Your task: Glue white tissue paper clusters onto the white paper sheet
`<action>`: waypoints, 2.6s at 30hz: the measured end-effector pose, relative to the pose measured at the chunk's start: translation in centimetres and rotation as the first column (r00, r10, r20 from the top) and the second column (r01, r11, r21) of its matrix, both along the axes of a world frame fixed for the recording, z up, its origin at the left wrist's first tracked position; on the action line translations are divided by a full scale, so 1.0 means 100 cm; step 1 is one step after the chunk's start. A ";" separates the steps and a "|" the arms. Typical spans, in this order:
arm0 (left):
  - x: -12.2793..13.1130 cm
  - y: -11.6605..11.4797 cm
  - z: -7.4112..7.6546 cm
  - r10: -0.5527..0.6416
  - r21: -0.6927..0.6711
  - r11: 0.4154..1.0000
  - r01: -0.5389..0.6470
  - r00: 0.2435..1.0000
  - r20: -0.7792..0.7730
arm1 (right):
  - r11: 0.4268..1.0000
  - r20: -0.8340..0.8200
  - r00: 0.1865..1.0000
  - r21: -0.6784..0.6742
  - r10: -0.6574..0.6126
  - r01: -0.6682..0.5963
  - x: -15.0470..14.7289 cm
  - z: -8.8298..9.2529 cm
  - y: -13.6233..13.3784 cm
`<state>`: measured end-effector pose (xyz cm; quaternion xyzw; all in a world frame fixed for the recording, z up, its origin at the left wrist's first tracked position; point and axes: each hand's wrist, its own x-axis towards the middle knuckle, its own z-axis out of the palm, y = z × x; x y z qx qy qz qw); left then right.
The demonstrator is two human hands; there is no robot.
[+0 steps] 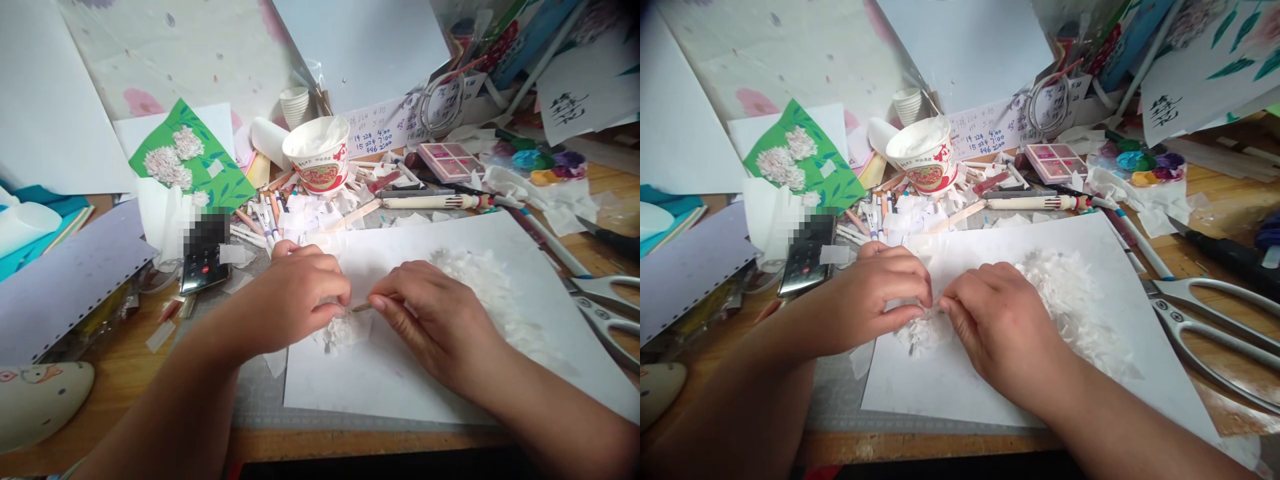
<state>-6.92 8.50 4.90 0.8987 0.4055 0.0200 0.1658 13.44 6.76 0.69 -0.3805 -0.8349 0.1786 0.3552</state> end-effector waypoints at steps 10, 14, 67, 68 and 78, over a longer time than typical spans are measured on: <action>-0.015 0.012 -0.009 0.154 0.088 0.984 -0.152 0.988 -0.009 | 0.997 0.160 0.986 -0.059 -0.036 0.046 -0.011 0.009 0.001; -0.019 0.015 -0.013 0.190 0.163 0.967 -0.194 0.981 0.043 | 0.977 -0.049 0.996 -0.200 -0.081 0.069 0.002 0.003 0.000; 0.003 0.010 -0.017 0.367 -0.227 0.919 -0.321 0.909 0.198 | 0.988 -0.017 0.998 -0.138 -0.067 0.064 0.009 0.006 -0.003; 0.003 0.010 -0.015 0.360 -0.237 0.920 -0.313 0.912 0.194 | 0.988 -0.012 0.997 -0.140 -0.071 0.068 0.009 0.005 -0.003; 0.002 0.011 -0.013 0.209 -0.138 0.971 -0.195 0.973 0.102 | 0.989 -0.015 0.995 -0.118 -0.094 0.092 0.009 0.005 -0.002</action>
